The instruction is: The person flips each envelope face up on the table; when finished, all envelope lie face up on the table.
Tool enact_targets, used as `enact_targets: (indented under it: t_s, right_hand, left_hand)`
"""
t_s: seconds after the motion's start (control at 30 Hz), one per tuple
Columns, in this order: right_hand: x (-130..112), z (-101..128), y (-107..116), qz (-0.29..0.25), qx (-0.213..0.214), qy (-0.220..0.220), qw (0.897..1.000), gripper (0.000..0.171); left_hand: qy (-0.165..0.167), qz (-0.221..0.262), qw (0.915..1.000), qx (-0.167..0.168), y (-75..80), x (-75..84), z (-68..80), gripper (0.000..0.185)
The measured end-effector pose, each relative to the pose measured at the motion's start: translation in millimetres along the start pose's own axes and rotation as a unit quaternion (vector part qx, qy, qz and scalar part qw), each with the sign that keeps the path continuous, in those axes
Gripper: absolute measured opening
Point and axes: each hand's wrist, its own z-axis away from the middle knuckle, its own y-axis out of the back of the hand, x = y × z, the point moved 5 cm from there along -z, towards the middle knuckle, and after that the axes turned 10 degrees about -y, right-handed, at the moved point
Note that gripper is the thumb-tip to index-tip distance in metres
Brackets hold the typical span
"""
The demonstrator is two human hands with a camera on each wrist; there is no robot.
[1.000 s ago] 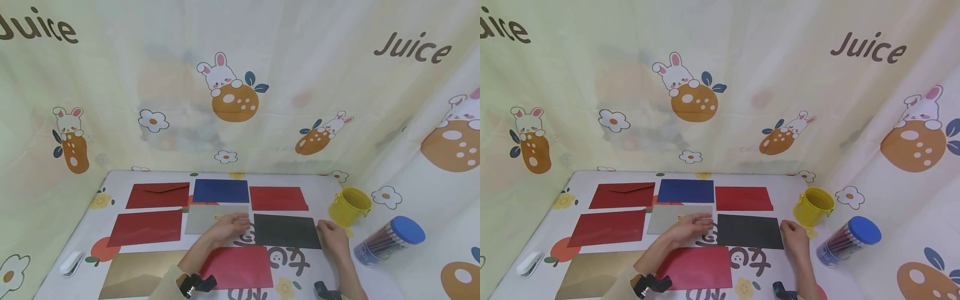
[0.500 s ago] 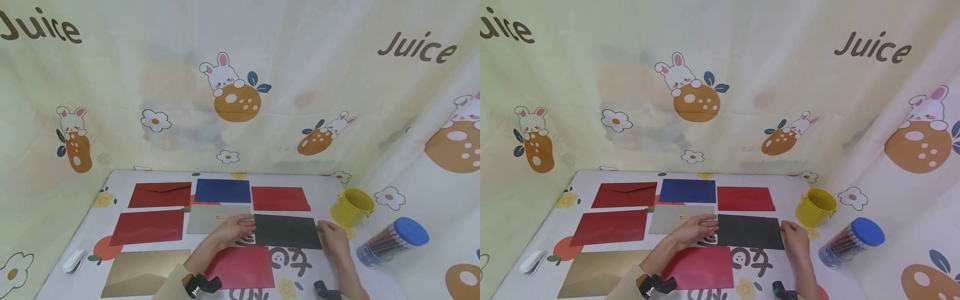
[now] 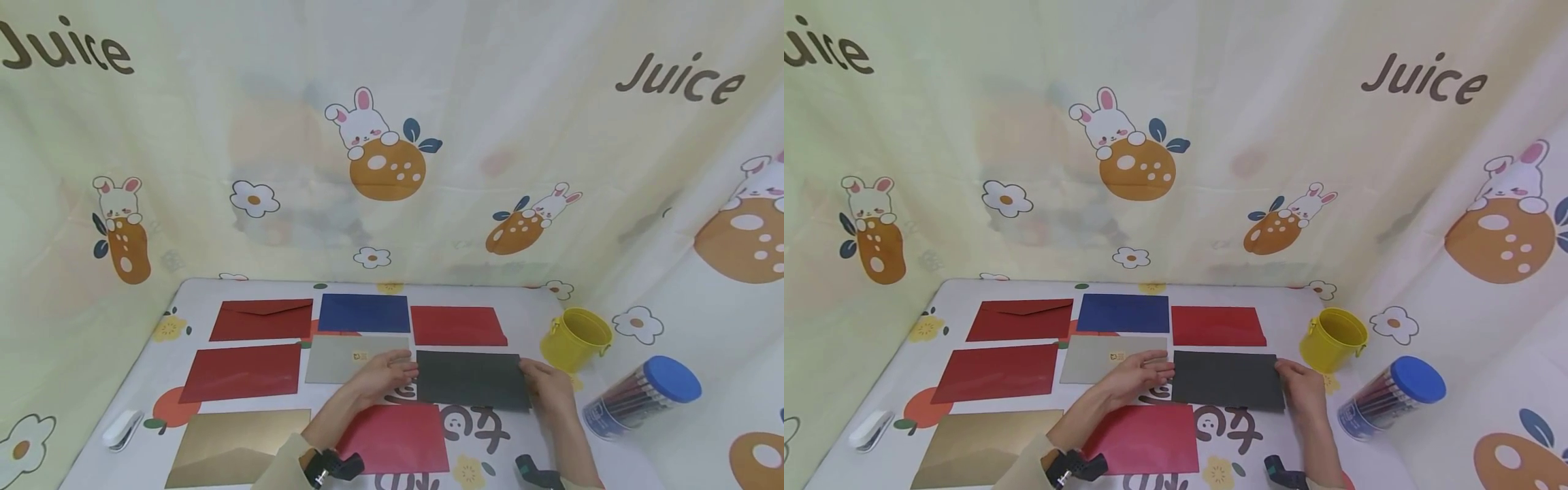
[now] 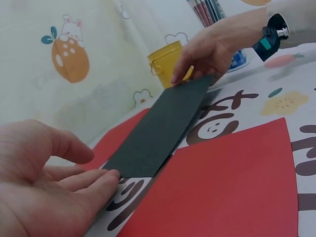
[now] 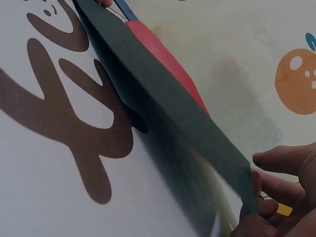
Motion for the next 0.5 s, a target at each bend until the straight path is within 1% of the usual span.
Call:
enact_targets:
  t_s: [0.23,0.5]
  right_hand:
    - [-4.6,2.2,-0.8,0.009,0.004,0.004,1.0,0.062]
    - [-10.0,2.7,1.0,0.017,-0.001,0.029,0.999,0.062]
  left_hand:
    - [-0.005,-0.006,1.0,0.006,-0.8,0.3,-1.8,0.062]
    - [-0.016,-0.019,0.9996,0.015,-4.6,5.4,-4.2,0.062]
